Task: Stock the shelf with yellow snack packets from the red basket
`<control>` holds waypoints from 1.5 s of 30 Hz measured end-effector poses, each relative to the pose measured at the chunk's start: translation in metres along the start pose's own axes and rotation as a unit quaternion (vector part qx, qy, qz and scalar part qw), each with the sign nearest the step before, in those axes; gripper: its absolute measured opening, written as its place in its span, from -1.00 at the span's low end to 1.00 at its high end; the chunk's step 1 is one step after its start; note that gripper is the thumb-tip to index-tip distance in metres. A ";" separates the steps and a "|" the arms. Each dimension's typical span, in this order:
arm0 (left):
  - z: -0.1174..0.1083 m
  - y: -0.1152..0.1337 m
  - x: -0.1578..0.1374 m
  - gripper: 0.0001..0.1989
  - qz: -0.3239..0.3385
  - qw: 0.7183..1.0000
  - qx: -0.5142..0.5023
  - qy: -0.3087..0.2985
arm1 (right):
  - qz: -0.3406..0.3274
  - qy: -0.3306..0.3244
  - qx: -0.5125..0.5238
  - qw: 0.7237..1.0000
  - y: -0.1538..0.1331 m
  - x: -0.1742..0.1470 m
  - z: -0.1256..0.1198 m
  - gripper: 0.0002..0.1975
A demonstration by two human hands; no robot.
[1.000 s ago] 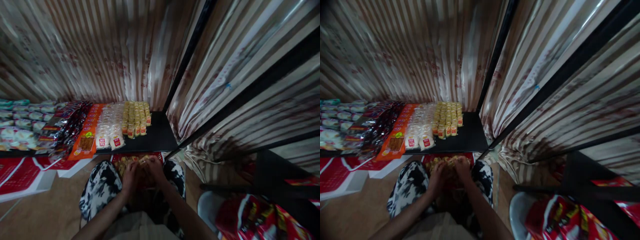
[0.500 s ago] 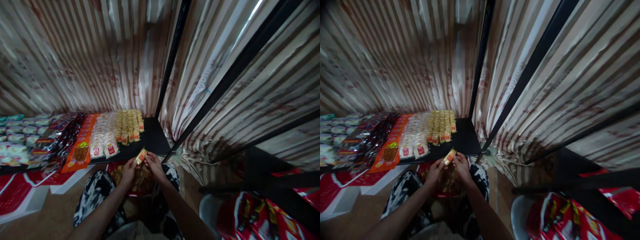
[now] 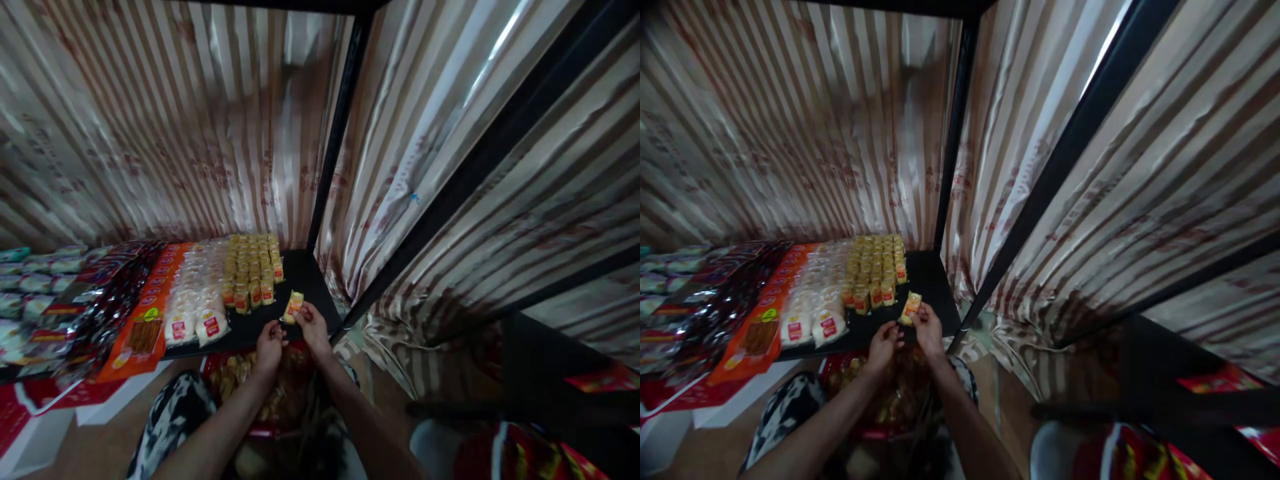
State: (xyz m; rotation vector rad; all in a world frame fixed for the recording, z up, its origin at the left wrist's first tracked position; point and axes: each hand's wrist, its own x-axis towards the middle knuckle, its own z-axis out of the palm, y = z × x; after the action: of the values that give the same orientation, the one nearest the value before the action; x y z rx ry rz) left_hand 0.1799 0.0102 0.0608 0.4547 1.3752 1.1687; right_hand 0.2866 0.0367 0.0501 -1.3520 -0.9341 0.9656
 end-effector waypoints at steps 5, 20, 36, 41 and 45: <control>0.019 0.005 0.015 -0.71 0.046 0.997 0.028 -0.059 | -0.052 0.021 -0.144 0.988 0.001 0.047 0.011 -0.71; 0.040 0.006 0.061 -0.39 0.093 0.986 0.049 -0.132 | -0.081 -0.026 -0.244 0.966 0.009 0.100 0.045 -0.66; 0.044 -0.001 0.079 -0.44 0.111 0.984 0.027 -0.136 | -0.095 -0.037 -0.223 0.969 0.015 0.095 0.050 -0.60; 0.045 -0.005 0.084 -0.46 0.087 0.988 0.026 -0.127 | -0.068 -0.034 -0.218 0.973 0.016 0.094 0.050 -0.59; 0.046 -0.008 0.084 -0.49 0.081 0.990 0.009 -0.117 | -0.066 -0.011 -0.191 0.979 0.019 0.093 0.048 -0.56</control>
State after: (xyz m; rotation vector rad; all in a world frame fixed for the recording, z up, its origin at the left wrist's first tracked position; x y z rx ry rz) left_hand 0.2063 0.0937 0.0213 0.7037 1.1628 1.1934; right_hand 0.2725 0.1408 0.0305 -1.5769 -1.2561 0.7219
